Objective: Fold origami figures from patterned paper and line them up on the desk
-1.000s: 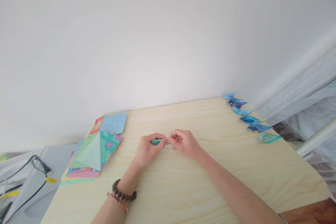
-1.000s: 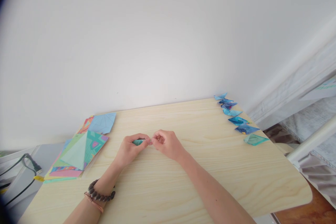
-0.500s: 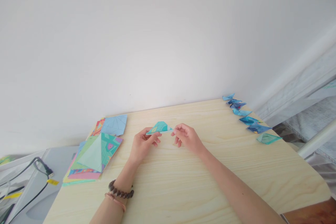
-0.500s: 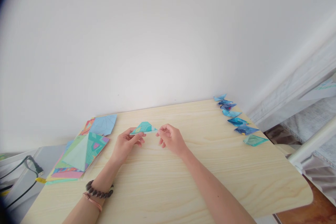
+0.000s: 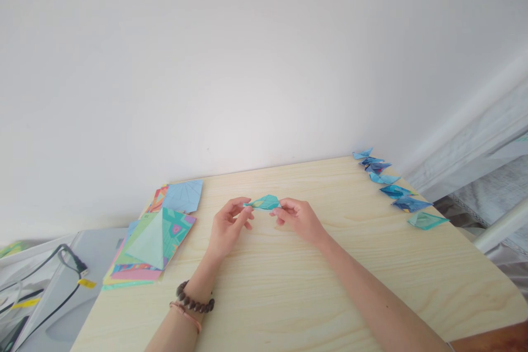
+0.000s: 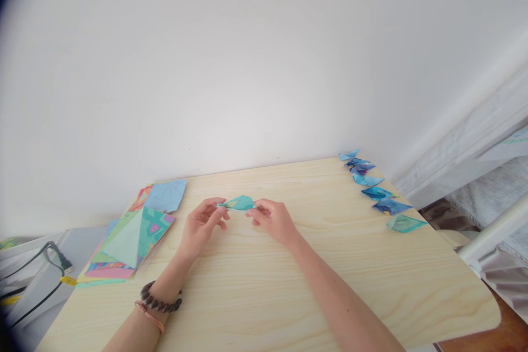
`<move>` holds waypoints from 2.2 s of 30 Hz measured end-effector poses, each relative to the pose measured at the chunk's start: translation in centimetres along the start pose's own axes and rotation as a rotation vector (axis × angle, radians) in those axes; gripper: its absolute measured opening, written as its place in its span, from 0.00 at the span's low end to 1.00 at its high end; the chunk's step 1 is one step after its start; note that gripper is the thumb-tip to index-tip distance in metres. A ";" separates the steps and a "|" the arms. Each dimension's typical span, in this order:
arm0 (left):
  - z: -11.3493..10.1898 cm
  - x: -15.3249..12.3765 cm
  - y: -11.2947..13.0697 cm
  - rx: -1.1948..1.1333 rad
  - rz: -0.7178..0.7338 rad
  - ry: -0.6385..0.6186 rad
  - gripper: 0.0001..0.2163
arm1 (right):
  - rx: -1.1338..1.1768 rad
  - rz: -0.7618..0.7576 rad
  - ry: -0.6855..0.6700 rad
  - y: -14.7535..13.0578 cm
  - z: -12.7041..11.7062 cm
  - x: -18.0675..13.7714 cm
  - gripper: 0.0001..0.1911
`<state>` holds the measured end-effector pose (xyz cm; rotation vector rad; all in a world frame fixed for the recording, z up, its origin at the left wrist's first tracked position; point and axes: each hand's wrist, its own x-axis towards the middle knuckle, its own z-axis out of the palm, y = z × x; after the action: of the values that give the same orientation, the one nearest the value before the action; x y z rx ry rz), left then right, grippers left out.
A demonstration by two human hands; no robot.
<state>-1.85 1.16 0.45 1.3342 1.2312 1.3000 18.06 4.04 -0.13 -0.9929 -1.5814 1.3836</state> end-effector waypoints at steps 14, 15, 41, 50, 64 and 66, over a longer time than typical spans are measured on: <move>0.4 -0.2 0.0 -0.014 0.173 0.209 0.07 | 0.023 -0.035 0.015 0.0 0.1 -0.1 0.12; 0.4 -0.2 -0.1 0.010 0.179 0.214 0.07 | 0.016 -0.041 0.017 0.0 0.1 -0.1 0.12; -0.6 -0.5 0.7 0.387 0.233 0.168 0.07 | -0.324 -0.248 0.029 -0.9 -0.3 -0.6 0.11; -1.2 -0.5 1.0 0.492 0.250 0.063 0.07 | -0.480 -0.374 0.031 -0.7 -1.2 -0.5 0.11; -1.1 -0.4 1.0 0.522 0.211 0.009 0.06 | -0.637 -0.435 0.007 -0.6 -1.7 -0.4 0.13; -1.1 -0.4 1.0 0.492 0.182 -0.010 0.06 | -0.648 -0.440 0.004 -0.5 -1.7 -0.3 0.13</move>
<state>-2.85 0.61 1.47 1.8316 1.5131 1.1490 19.77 4.33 0.48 -0.9147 -2.1452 0.5712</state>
